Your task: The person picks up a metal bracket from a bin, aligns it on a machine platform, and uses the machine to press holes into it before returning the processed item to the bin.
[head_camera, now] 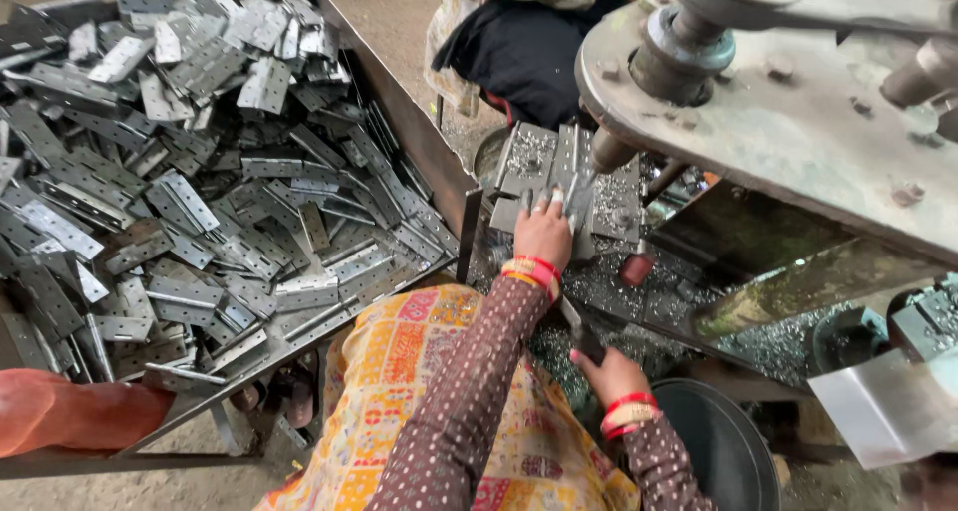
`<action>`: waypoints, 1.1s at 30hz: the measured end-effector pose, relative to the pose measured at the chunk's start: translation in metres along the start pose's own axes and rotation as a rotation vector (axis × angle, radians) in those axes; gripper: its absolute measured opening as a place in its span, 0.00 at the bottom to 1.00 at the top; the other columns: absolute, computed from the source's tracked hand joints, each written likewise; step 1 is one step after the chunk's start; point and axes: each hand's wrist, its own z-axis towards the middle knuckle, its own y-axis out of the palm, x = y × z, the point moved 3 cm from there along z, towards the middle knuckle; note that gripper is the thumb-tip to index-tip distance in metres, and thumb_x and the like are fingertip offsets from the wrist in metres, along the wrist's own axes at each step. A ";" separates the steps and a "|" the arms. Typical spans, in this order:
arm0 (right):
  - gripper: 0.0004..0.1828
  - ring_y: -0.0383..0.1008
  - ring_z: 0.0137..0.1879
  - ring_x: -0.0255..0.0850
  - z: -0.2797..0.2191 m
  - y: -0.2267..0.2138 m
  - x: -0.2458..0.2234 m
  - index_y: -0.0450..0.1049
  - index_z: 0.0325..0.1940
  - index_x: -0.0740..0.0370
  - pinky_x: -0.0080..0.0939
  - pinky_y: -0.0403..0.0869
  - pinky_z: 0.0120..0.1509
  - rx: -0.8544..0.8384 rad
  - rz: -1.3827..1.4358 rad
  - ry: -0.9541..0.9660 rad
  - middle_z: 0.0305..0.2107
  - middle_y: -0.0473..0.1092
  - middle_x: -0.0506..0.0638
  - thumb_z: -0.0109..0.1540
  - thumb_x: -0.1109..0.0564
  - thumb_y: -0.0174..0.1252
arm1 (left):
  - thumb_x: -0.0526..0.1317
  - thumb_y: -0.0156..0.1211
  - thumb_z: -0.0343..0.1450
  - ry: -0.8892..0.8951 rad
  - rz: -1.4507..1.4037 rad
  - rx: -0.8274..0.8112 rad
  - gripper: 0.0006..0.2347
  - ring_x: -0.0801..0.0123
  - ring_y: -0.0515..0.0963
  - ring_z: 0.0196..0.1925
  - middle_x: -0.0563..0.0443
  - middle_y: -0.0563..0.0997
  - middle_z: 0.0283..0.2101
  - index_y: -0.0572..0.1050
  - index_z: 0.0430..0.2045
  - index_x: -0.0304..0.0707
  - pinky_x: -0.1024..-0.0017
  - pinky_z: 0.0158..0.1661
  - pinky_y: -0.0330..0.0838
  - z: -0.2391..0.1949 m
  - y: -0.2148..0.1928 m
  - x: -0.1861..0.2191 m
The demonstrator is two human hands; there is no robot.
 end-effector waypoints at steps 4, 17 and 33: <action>0.38 0.80 0.43 0.64 -0.013 0.019 -0.006 0.76 0.43 0.64 0.59 0.76 0.48 0.125 0.047 -0.059 0.33 0.78 0.67 0.58 0.25 0.58 | 0.37 0.55 0.71 -0.063 -0.090 -0.152 0.09 0.58 0.74 0.63 0.46 0.79 0.57 0.84 0.33 0.39 0.57 0.56 0.66 0.011 0.011 0.000; 0.38 0.81 0.43 0.61 -0.011 0.012 -0.001 0.77 0.45 0.61 0.58 0.77 0.49 0.046 0.021 -0.020 0.33 0.79 0.65 0.57 0.24 0.56 | 0.38 0.56 0.67 -0.046 -0.069 -0.182 0.09 0.59 0.74 0.61 0.47 0.78 0.57 0.85 0.28 0.40 0.55 0.57 0.65 0.013 0.004 -0.003; 0.40 0.78 0.41 0.66 -0.002 0.050 0.013 0.78 0.42 0.66 0.60 0.76 0.47 0.220 -0.023 -0.108 0.32 0.76 0.69 0.57 0.24 0.59 | 0.37 0.56 0.65 0.015 -0.138 -0.026 0.09 0.58 0.75 0.62 0.50 0.80 0.54 0.85 0.28 0.40 0.53 0.56 0.67 0.007 0.004 -0.010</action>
